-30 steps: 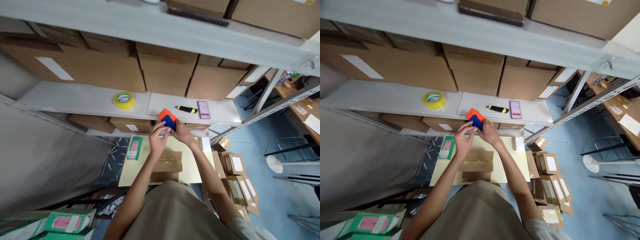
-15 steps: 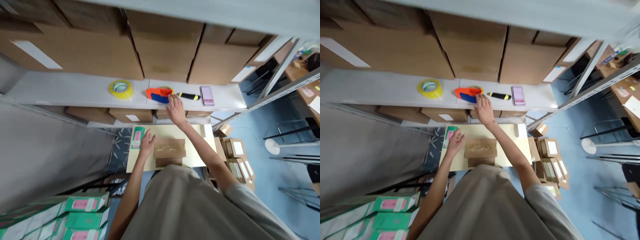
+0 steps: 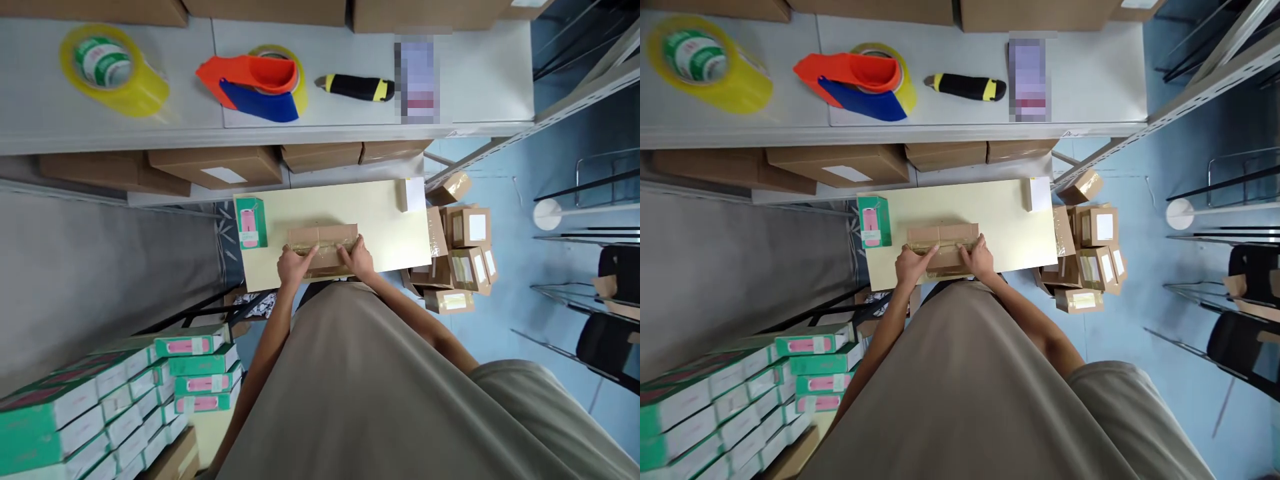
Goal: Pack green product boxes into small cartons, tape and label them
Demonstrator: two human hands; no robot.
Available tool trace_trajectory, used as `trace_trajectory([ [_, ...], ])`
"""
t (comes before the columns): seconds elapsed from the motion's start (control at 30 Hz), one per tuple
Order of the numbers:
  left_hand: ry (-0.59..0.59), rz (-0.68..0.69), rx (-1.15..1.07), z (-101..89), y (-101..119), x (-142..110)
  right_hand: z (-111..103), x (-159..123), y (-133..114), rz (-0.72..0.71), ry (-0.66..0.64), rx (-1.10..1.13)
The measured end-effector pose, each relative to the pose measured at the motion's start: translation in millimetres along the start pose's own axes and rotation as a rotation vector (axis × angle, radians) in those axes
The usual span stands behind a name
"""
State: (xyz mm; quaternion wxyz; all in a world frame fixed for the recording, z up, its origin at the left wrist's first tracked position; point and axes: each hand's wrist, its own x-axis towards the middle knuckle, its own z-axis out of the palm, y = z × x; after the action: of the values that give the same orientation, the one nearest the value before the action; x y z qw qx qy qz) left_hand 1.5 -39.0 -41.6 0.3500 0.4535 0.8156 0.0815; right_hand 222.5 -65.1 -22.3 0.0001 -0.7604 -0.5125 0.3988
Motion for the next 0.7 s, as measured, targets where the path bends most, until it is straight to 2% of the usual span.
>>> trace_trajectory([
  [0.1,-0.06,-0.01,-0.035,-3.5,-10,11,-2,4,9,-0.007,-0.055,0.082],
  [0.27,-0.203,0.023,-0.377,-20.4,-26,13,-10,2,15,-0.07,-0.067,0.245],
  [0.4,-0.21,0.109,-0.448,-38.7,-26,1,-33,-10,16,-0.154,-0.078,0.356],
  [0.5,-0.205,0.224,-0.497,-50.2,-28,-5,-57,-24,23,-0.286,0.044,0.45],
  [0.6,-0.192,0.253,-0.491,-45.4,-37,-7,-64,-28,38,-0.304,0.131,0.533],
  [0.7,-0.273,0.229,-0.568,-19.4,-50,-8,-46,-18,62,-0.238,0.106,0.611],
])
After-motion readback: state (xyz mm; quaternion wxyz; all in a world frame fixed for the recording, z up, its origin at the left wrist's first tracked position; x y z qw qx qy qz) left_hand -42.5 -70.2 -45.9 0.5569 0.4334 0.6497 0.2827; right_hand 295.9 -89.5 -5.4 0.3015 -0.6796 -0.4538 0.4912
